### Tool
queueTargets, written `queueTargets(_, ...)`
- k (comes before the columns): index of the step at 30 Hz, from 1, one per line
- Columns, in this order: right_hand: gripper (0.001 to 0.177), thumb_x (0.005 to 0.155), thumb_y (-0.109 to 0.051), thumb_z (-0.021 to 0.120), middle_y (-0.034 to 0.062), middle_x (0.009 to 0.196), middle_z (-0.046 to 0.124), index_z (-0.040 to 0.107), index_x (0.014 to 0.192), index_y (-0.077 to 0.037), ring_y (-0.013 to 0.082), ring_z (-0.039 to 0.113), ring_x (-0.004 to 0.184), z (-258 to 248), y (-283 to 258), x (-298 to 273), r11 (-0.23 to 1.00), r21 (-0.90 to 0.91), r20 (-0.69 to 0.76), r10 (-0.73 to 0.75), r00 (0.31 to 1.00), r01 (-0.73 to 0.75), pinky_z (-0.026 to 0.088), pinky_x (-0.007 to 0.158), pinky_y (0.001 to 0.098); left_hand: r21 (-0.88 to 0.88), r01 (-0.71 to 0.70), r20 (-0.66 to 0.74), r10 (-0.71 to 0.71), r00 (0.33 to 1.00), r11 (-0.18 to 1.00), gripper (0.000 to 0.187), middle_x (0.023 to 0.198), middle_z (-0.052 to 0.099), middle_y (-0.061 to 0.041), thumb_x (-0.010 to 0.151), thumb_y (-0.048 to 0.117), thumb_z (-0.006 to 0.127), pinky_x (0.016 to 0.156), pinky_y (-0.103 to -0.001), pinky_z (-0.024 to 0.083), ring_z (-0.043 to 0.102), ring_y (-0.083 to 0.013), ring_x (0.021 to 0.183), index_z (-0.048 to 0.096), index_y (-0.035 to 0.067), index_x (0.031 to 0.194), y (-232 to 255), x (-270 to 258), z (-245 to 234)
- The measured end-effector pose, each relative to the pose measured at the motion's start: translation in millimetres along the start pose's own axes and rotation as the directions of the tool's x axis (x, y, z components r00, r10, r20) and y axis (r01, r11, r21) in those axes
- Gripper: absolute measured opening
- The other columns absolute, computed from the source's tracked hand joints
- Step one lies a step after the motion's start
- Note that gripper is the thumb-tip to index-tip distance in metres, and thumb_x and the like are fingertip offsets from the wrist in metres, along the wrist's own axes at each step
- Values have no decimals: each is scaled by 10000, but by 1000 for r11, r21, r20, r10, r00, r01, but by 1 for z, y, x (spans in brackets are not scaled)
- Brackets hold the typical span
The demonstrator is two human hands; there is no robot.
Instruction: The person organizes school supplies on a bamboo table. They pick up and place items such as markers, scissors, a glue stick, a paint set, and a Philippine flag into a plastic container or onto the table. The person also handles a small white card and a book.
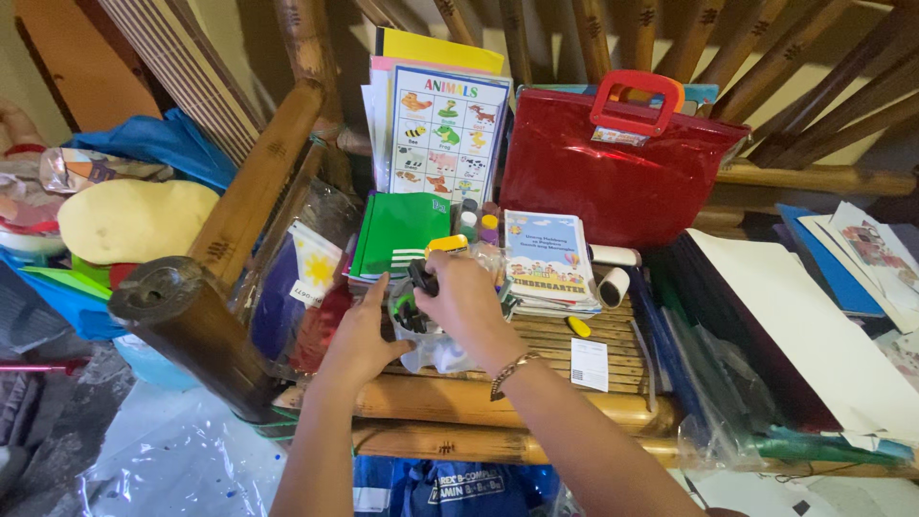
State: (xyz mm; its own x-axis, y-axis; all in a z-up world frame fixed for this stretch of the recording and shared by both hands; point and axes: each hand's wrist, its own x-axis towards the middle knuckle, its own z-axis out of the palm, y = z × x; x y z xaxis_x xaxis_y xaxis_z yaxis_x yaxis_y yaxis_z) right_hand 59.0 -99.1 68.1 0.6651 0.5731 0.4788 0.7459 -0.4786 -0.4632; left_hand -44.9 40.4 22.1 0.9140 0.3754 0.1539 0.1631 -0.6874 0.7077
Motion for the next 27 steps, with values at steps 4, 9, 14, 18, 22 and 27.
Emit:
queueTargets(4, 295, 729, -184, 837, 219, 787, 703, 666, 881, 2, 403, 697, 760, 17, -6, 2, 999, -23, 5, -44, 999, 44, 558, 691, 486, -58, 55, -31, -57, 998, 997, 1184, 1250, 660, -227, 561, 105, 954, 974, -410, 527, 651, -363, 1147, 290, 43, 1539, 1, 2, 4)
queueTargets(9, 282, 725, -178, 821, 230, 782, 693, 666, 869, 8, 403, 696, 780, 30, -8, 4, 994, -56, 50, -91, 995, 94, 571, 712, 480, -68, 108, -59, -112, 992, 992, 1097, 1195, 699, -214, 621, 82, 912, 940, -415, 547, 680, -359, 1107, 333, 82, 1552, 0, 2, 7)
queueTargets(14, 196, 697, -105, 786, 239, 778, 688, 702, 833, 8, 421, 688, 791, 25, 6, 1, 977, -92, 204, -169, 964, 190, 561, 764, 498, -81, 35, -114, -44, 993, 996, 1104, 1221, 678, -214, 575, 63, 937, 945, -411, 540, 661, -364, 1131, 355, 61, 1513, -2, 5, 8)
queueTargets(18, 145, 725, -41, 713, 210, 795, 703, 730, 867, -19, 396, 701, 801, 27, 11, 4, 962, -3, 292, -259, 921, 271, 563, 790, 492, -87, 60, -96, -68, 993, 994, 1105, 1230, 668, -220, 588, 85, 941, 947, -412, 545, 676, -369, 1112, 345, 57, 1518, -4, 4, 8)
queueTargets(22, 167, 732, 14, 662, 220, 845, 699, 735, 878, -18, 400, 705, 847, 33, 12, 4, 930, -179, 417, -225, 881, 322, 573, 796, 497, -101, 59, -101, -70, 992, 993, 1154, 1200, 679, -243, 605, 95, 930, 961, -423, 538, 656, -386, 1138, 289, 63, 1565, -2, 2, 10)
queueTargets(27, 125, 826, -38, 632, 187, 989, 680, 728, 893, 5, 358, 713, 897, 35, 8, -22, 913, -265, 488, -151, 859, 311, 583, 773, 468, -58, -177, -185, 163, 969, 983, 952, 1308, 640, -225, 581, 14, 897, 999, -425, 502, 606, -386, 1213, 504, 76, 1446, -12, 2, 13)
